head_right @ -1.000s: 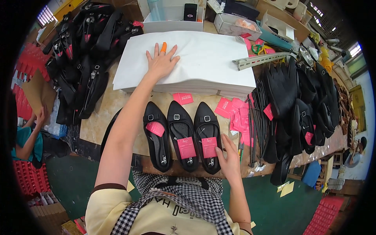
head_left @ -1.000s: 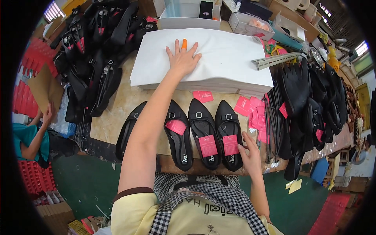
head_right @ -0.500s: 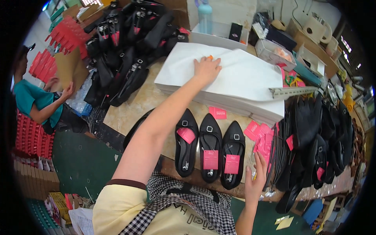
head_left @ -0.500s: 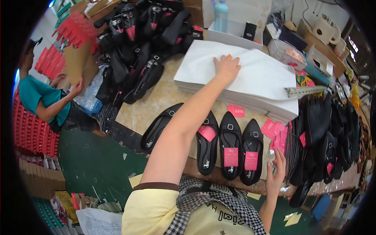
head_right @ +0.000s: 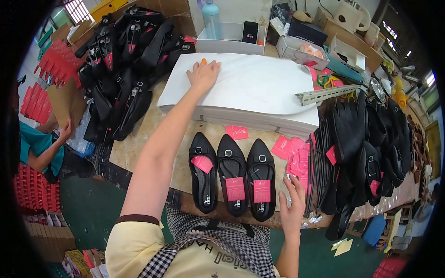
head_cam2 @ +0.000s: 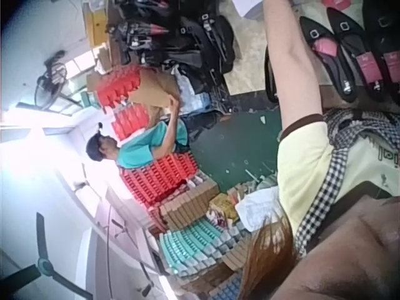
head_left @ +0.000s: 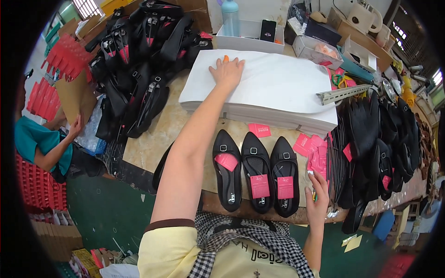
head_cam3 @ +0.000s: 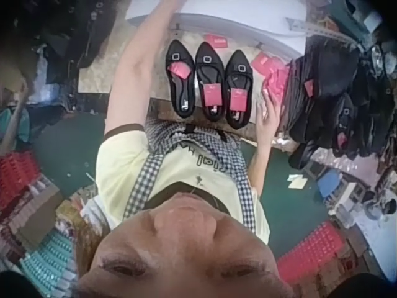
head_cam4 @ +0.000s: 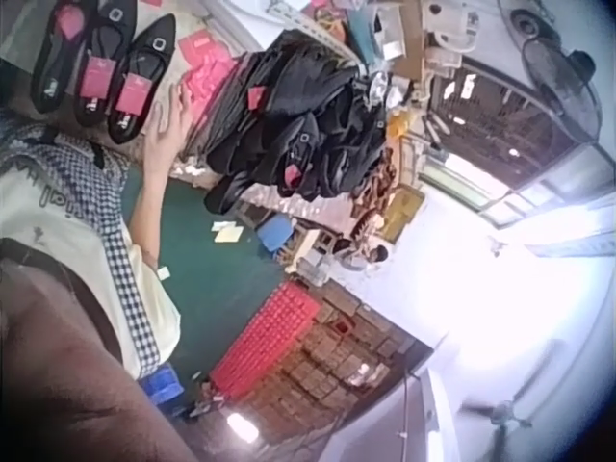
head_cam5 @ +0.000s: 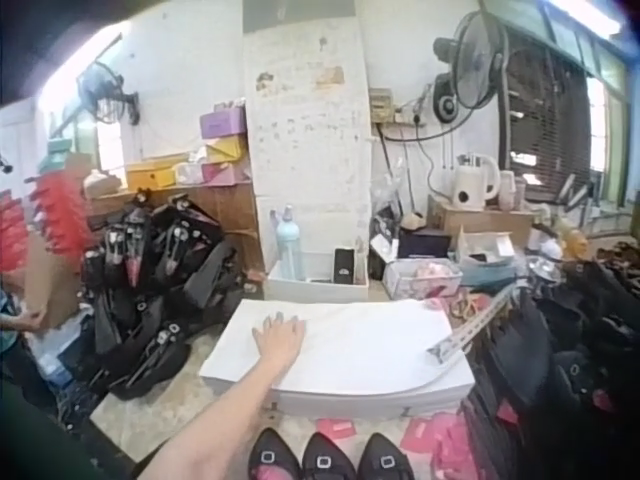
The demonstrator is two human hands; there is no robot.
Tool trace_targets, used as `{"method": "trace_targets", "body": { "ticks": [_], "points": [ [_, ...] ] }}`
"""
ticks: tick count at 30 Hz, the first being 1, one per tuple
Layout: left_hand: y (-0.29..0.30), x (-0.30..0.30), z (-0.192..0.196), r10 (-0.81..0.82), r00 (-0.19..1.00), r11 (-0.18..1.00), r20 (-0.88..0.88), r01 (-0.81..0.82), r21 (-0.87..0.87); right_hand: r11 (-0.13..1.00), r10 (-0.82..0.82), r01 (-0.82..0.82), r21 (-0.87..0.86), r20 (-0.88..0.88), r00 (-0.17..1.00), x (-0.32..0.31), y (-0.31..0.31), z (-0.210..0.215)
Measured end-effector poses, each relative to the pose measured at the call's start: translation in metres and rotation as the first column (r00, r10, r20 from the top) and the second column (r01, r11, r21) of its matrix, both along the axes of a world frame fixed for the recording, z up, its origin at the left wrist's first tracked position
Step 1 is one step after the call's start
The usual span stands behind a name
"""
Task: Clean and inspect shoes before packing them.
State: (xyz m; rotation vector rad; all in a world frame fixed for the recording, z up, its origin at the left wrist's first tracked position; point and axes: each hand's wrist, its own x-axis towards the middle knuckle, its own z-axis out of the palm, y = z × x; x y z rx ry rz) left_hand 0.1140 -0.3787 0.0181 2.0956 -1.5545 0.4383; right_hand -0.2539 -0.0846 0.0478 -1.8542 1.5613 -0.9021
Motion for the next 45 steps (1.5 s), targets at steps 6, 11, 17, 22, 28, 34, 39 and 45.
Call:
{"method": "trace_targets", "body": {
  "ticks": [6, 11, 17, 22, 28, 34, 39, 45],
  "points": [
    [-0.001, 0.004, 0.004, -0.176, 0.984, 0.983, 0.002, 0.176, 0.045, 1.0, 0.002, -0.002, 0.029, -0.012, 1.0, -0.003, 0.001, 0.0],
    [-0.001, 0.007, 0.028, -0.273, 0.923, 0.962, -0.272, 0.268, -0.054, 1.0, 0.006, -0.005, 0.009, -0.051, 0.999, -0.004, -0.003, 0.002],
    [0.004, -0.022, 0.024, 0.0, 0.985, 0.995, -0.174, 0.017, 0.094, 1.0, 0.001, 0.0, 0.022, -0.015, 1.0, -0.001, -0.006, -0.001],
    [0.032, -0.056, -0.003, -0.199, 0.979, 0.963, -0.031, 0.202, 0.181, 0.998, 0.054, -0.054, -0.025, -0.019, 0.998, 0.01, -0.009, 0.003],
    [0.096, -0.075, 0.06, -0.505, 0.508, 0.862, -0.698, 0.247, -0.443, 0.987, 0.058, -0.119, 0.104, 0.461, 0.885, 0.005, -0.005, -0.002],
    [0.308, -0.173, 0.038, -0.958, -0.073, -0.007, -0.279, 0.974, -0.228, 0.834, -0.436, -0.23, 0.501, 0.855, 0.281, 0.022, -0.031, -0.016],
    [0.309, -0.151, 0.031, -0.779, 0.242, 0.549, -0.578, 0.709, -0.444, 0.587, -0.498, -0.458, 0.668, 0.744, 0.445, 0.053, 0.013, 0.018],
    [0.29, -0.147, 0.027, -0.411, 0.472, 0.847, -0.78, 0.513, -0.136, 0.953, 0.301, -0.301, -0.023, 0.138, 0.944, 0.036, 0.013, 0.021]
  ]
}}
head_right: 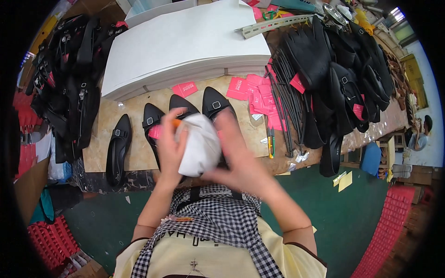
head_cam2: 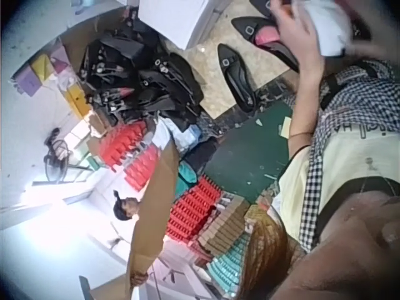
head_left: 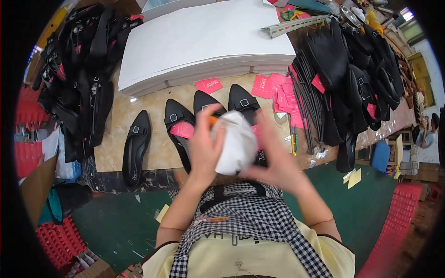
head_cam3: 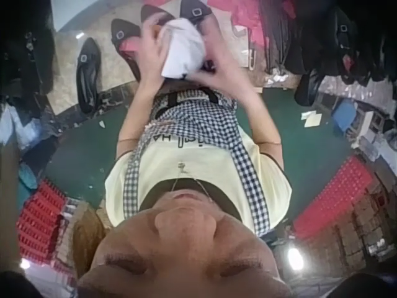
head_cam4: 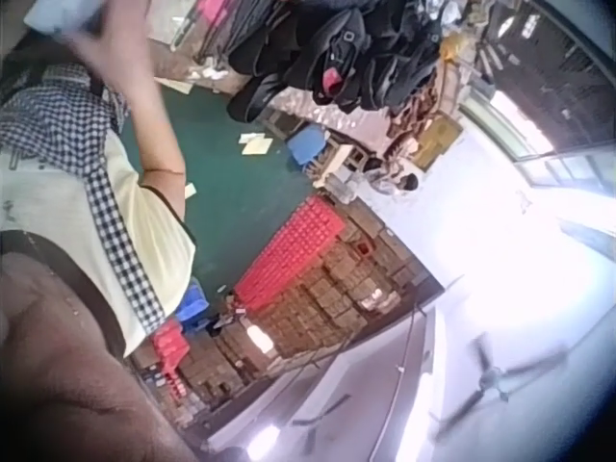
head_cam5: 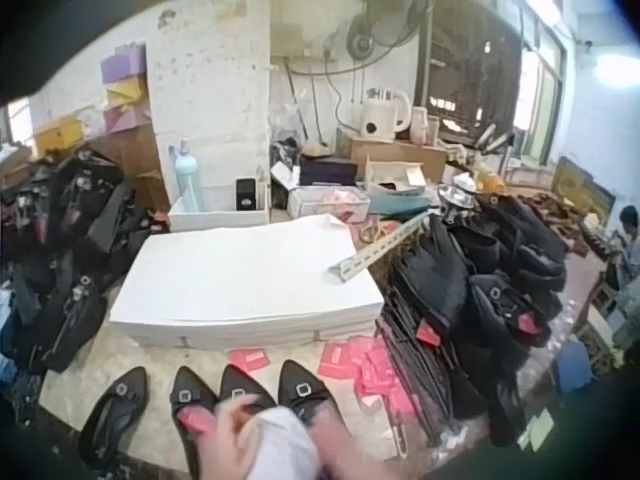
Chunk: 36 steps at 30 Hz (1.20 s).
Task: Clean and inspect shoes before packing them.
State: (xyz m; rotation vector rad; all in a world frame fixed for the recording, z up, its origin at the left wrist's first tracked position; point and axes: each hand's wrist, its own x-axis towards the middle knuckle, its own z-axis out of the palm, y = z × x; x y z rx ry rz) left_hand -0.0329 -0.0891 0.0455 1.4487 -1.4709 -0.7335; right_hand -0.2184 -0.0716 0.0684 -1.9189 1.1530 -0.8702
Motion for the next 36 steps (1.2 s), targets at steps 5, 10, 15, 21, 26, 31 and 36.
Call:
{"method": "trace_targets", "body": {
  "ticks": [5, 10, 15, 21, 26, 31, 36],
  "points": [
    [-0.016, -0.033, -0.021, -0.293, 0.954, 0.947, -0.068, 0.299, 0.117, 0.955, -0.258, 0.24, 0.175, 0.086, 0.962, -0.045, -0.026, -0.036],
    [0.046, -0.067, -0.041, -0.4, 0.744, 0.872, 0.535, 0.488, -0.026, 0.954, -0.232, 0.256, 0.154, -0.157, 0.96, -0.044, -0.038, -0.059],
    [0.058, -0.073, -0.047, -0.427, 0.487, 0.847, 0.762, 0.511, 0.148, 0.89, -0.222, -0.144, -0.433, -0.688, 0.691, 0.015, -0.08, -0.098],
    [0.049, -0.073, -0.051, -0.403, 0.447, 0.847, 0.799, 0.513, 0.14, 0.996, -0.042, -0.002, -0.092, -0.47, 0.882, -0.017, -0.095, -0.062],
    [0.041, -0.068, -0.04, -0.389, 0.448, 0.818, 0.805, 0.57, 0.078, 0.982, -0.189, 0.159, -0.103, -0.442, 0.877, 0.01, -0.118, -0.1],
    [-0.104, -0.017, 0.04, -0.306, 0.326, 0.908, 0.894, 0.382, 0.171, 0.973, -0.164, 0.193, 0.129, -0.203, 0.965, -0.046, -0.09, -0.078],
    [-0.24, 0.096, -0.022, 0.303, 0.39, 0.952, 0.87, -0.162, -0.26, 0.953, -0.16, 0.176, 0.248, -0.084, 0.984, -0.048, -0.041, -0.059]
  ]
}}
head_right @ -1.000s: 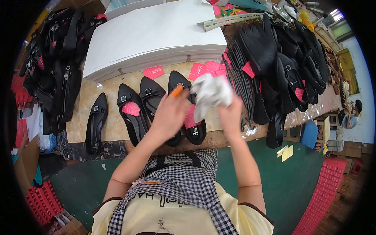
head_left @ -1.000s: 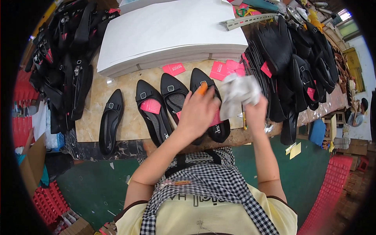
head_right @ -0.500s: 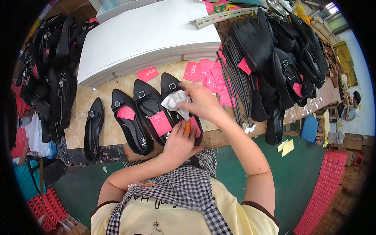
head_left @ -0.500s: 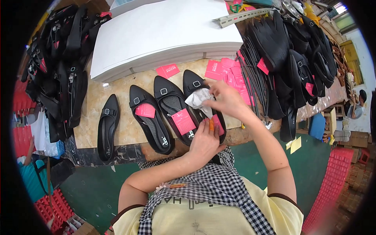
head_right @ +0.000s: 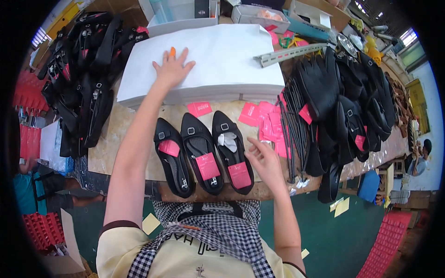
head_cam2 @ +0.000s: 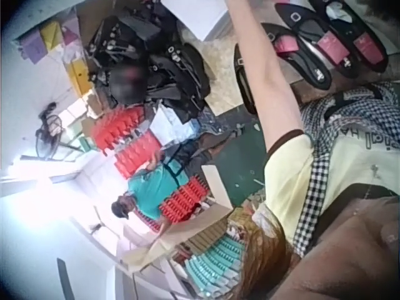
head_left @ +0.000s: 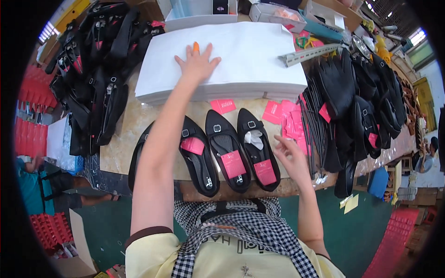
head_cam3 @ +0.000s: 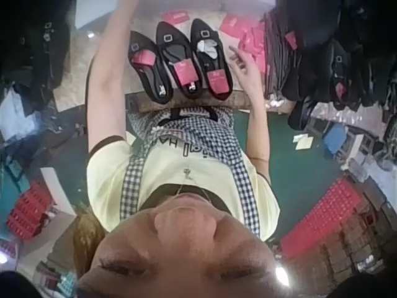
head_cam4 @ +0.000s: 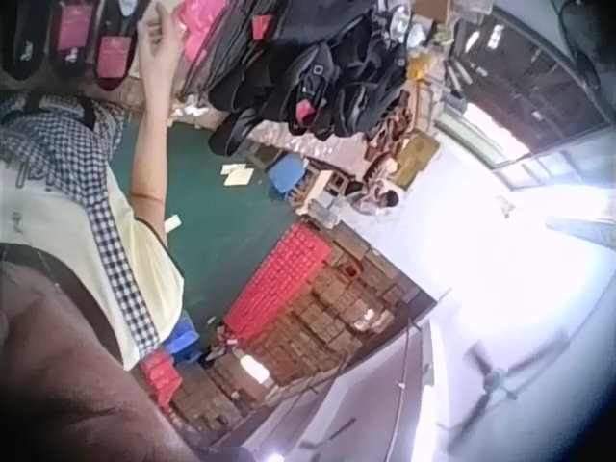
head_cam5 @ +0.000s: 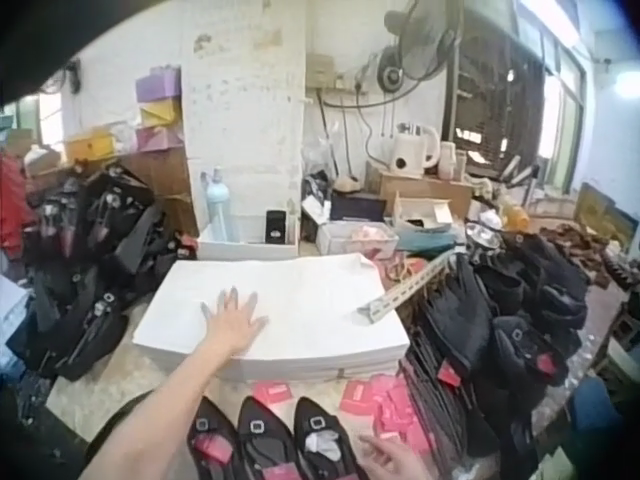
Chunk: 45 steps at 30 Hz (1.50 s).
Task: Clean and inspect shoes before packing them.
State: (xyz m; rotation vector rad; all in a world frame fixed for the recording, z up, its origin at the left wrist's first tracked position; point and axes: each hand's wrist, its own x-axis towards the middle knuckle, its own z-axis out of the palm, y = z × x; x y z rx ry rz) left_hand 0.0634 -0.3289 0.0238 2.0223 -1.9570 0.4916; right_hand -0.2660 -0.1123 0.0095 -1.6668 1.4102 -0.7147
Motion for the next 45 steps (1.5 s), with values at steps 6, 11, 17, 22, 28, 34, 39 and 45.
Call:
{"method": "trace_targets", "body": {
  "ticks": [6, 11, 17, 22, 28, 34, 39, 45],
  "points": [
    [0.111, -0.097, 0.033, -0.622, 0.714, 0.778, -0.323, 0.612, -0.145, 0.974, -0.201, 0.225, -0.005, 0.43, 0.88, 0.01, -0.002, 0.015],
    [0.236, -0.111, 0.06, -0.796, 0.141, 0.483, -0.588, 0.734, -0.478, 0.766, -0.554, -0.185, 0.616, 0.778, 0.295, 0.037, -0.002, 0.027],
    [0.246, -0.072, 0.027, -0.414, 0.434, 0.904, -0.8, 0.294, -0.309, 0.869, 0.013, -0.308, 0.387, 0.605, 0.796, 0.059, -0.006, 0.05],
    [0.232, -0.07, 0.005, 0.01, -0.518, 0.966, -0.855, 0.228, -0.126, 0.79, 0.454, -0.427, -0.44, -0.05, 0.89, 0.114, 0.005, 0.051],
    [0.281, -0.098, -0.024, -0.338, 0.857, 0.884, -0.388, 0.431, 0.182, 0.951, 0.208, -0.257, 0.17, 0.261, 0.943, 0.1, -0.048, 0.01],
    [0.305, -0.116, -0.025, -0.396, 0.854, 0.826, -0.338, 0.492, 0.276, 0.591, 0.138, -0.633, -0.5, -0.711, 0.69, 0.148, -0.05, -0.037],
    [0.303, -0.114, -0.026, -0.356, 0.876, 0.797, -0.325, 0.466, 0.384, 0.793, 0.411, -0.536, -0.29, -0.395, 0.822, 0.127, -0.048, -0.002],
    [0.29, -0.11, -0.018, -0.47, 0.856, 0.809, -0.217, 0.516, 0.282, 0.832, 0.226, -0.464, -0.305, -0.577, 0.785, 0.145, -0.085, -0.025]
  ]
}}
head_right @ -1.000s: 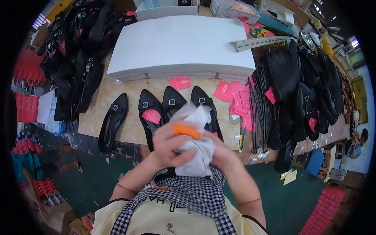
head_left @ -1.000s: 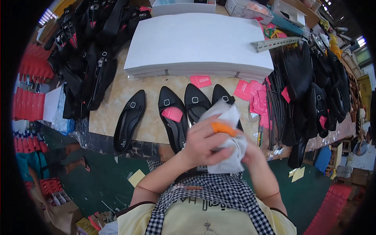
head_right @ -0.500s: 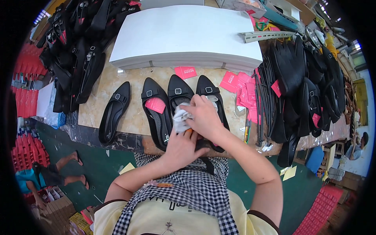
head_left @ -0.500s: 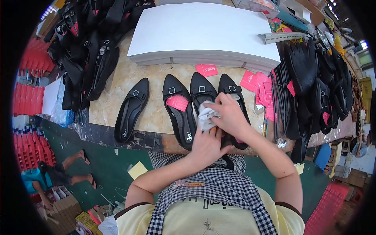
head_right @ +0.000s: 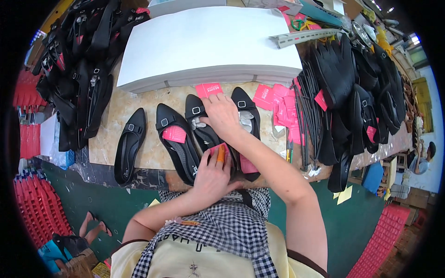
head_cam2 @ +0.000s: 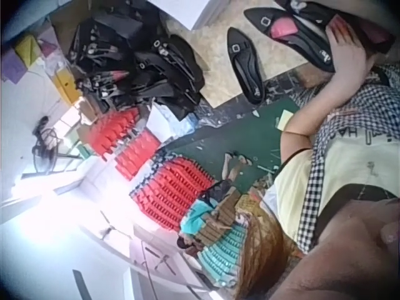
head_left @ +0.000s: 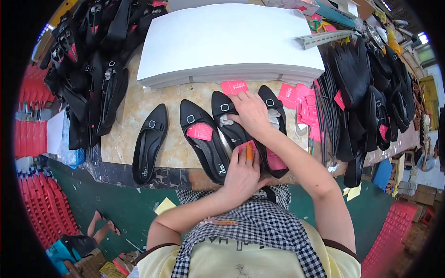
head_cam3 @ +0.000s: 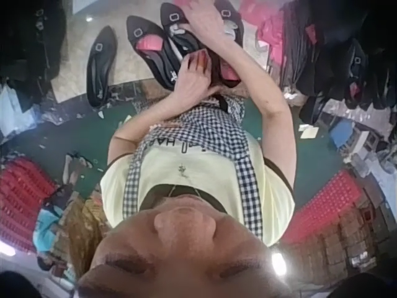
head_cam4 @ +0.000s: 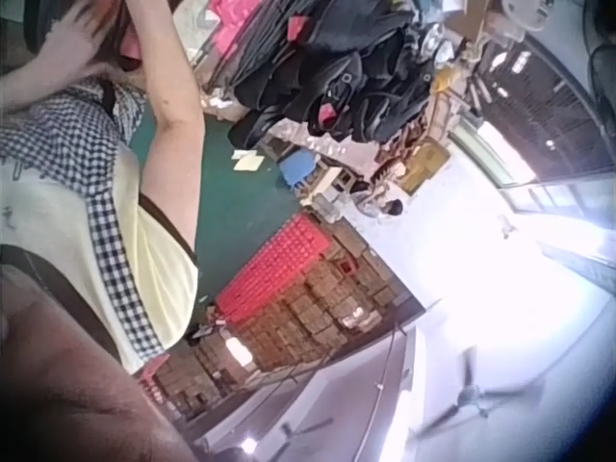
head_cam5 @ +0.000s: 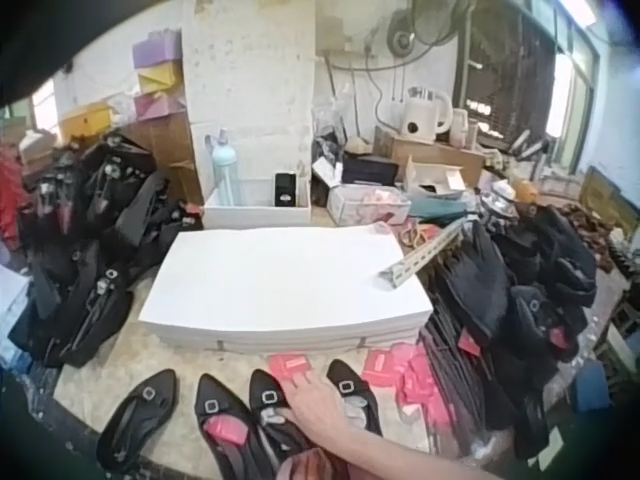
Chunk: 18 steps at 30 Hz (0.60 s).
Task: Clean and inspect shoes before packing them.
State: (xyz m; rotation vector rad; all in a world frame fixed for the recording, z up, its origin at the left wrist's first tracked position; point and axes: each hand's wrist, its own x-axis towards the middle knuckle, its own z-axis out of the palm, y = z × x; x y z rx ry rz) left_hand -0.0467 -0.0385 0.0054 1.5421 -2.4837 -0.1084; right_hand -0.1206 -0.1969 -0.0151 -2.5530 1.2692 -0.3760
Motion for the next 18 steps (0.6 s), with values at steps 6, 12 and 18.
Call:
{"method": "trace_targets", "body": {
  "ticks": [6, 12, 18],
  "points": [
    [-0.179, 0.039, 0.089, 0.14, 0.989, 0.984, -0.056, -0.133, 0.116, 0.998, -0.025, 0.037, -0.059, 0.19, 0.982, -0.055, 0.03, 0.016],
    [-0.295, 0.1, -0.006, 0.327, 0.935, 0.814, -0.137, -0.352, -0.463, 0.998, -0.058, 0.046, 0.046, 0.292, 0.955, -0.078, 0.087, 0.046],
    [-0.2, 0.026, 0.049, -0.136, 0.911, 0.939, -0.389, -0.008, -0.345, 0.774, -0.563, -0.097, 0.625, 0.751, 0.347, -0.101, 0.087, 0.051]
  ]
}}
